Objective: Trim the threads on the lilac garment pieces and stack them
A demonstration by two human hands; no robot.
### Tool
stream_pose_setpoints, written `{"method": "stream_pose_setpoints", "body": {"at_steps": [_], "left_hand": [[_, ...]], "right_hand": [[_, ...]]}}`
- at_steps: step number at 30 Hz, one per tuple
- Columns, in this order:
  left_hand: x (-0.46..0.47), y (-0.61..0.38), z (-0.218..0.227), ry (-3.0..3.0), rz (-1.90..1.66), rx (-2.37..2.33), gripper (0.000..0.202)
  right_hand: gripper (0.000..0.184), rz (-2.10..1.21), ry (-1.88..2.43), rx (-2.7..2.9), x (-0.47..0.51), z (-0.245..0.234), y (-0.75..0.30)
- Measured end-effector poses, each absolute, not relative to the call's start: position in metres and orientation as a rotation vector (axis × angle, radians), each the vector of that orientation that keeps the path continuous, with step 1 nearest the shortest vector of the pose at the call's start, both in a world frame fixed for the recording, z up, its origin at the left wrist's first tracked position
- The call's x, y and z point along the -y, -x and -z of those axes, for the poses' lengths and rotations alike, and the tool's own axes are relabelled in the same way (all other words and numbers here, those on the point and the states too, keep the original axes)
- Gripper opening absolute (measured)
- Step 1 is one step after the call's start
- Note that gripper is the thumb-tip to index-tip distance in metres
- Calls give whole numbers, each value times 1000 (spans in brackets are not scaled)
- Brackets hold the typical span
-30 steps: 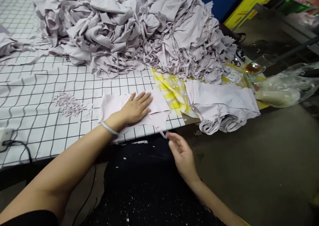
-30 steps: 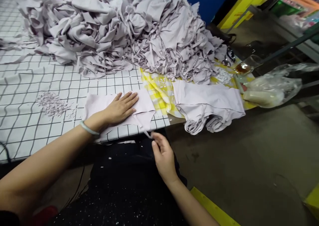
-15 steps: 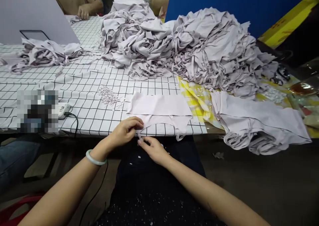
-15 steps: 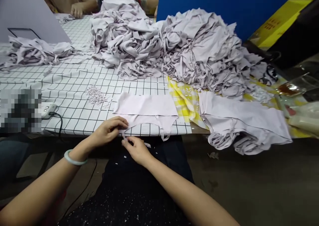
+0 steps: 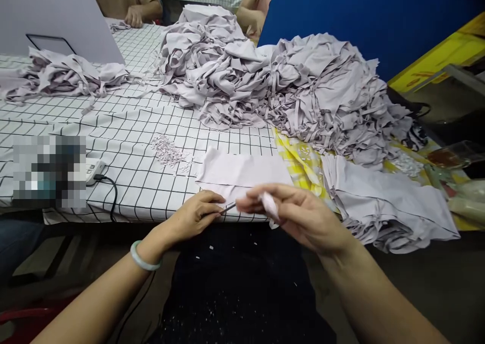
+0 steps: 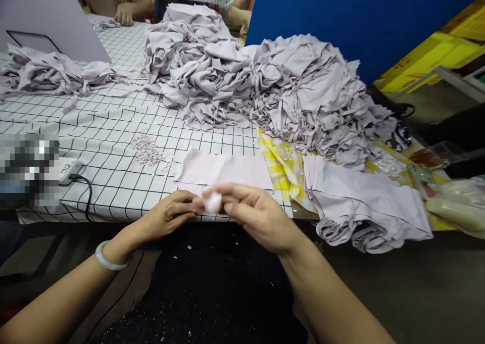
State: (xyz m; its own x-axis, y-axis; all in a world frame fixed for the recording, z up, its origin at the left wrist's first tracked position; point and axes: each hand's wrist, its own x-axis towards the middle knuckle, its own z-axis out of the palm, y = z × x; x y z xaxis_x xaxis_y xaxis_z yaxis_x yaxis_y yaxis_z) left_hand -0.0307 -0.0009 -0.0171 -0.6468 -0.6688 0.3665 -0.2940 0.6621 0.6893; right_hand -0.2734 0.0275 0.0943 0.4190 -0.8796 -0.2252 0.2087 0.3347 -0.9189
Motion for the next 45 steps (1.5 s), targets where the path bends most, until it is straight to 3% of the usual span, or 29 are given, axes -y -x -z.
{"method": "stream_pose_setpoints", "body": {"at_steps": [10,17,23,26,32,38,45], "left_hand": [[0,29,10,-815,847,2246,14],[3,28,5,-828,964,2163,18],[22,42,-34,-1089,1436,1516,18],[16,47,-37,-1074,1617,1490,15],[1,49,-28,-1060,1187,1931,15],[59,52,-1,-846,620,2361,16],[84,52,15,-889,697,2321,14]], "right_hand": [[29,1290,896,-1067,64,-55,251],[36,1284,810,-994,62,-65,240],[24,1081,1094,-1181,6,-53,217],[24,951,1274,-1343,-27,-43,211],[28,830,1247,-1321,-51,-29,220],[29,819,905,-1453,-12,-18,233],[20,793,578,-1388,8,-17,214]]}}
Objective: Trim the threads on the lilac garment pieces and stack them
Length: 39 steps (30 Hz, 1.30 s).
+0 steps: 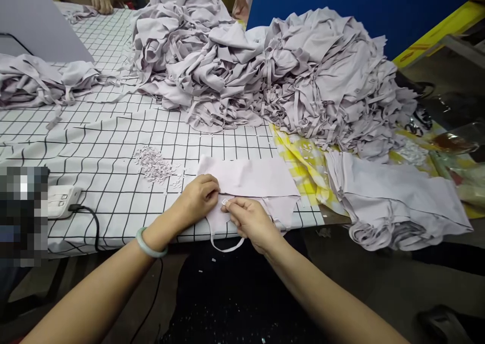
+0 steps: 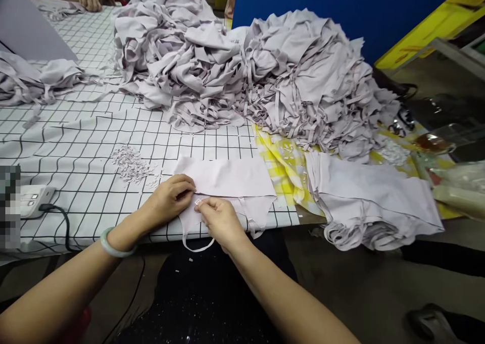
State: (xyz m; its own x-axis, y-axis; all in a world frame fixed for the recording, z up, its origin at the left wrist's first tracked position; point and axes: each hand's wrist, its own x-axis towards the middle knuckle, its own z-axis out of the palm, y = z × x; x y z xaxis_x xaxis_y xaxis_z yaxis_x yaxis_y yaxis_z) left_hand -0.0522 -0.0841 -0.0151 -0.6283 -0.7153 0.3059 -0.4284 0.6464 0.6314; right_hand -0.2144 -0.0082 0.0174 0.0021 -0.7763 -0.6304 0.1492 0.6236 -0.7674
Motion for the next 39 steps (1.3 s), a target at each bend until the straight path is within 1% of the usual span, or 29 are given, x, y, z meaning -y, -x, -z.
{"method": "stream_pose_setpoints", "body": {"at_steps": [4,8,16,23,35,39], "left_hand": [[88,51,7,-999,981,2195,14],[92,50,3,-1014,1095,2181,17],[94,49,2,-993,1114,2196,18],[95,51,0,-1010,1143,2199,18],[96,47,1,-1001,1186,2196,19],[105,47,-8,-1016,1230,2239,17]], "right_hand": [[18,801,467,-1329,18,-21,204],[16,799,455,-1330,28,-19,200],[16,812,367,-1361,32,-17,205],[14,800,437,-1357,30,-15,203],[12,879,272,-1395,37,-18,206],[19,902,264,-1316,29,-20,210]]}}
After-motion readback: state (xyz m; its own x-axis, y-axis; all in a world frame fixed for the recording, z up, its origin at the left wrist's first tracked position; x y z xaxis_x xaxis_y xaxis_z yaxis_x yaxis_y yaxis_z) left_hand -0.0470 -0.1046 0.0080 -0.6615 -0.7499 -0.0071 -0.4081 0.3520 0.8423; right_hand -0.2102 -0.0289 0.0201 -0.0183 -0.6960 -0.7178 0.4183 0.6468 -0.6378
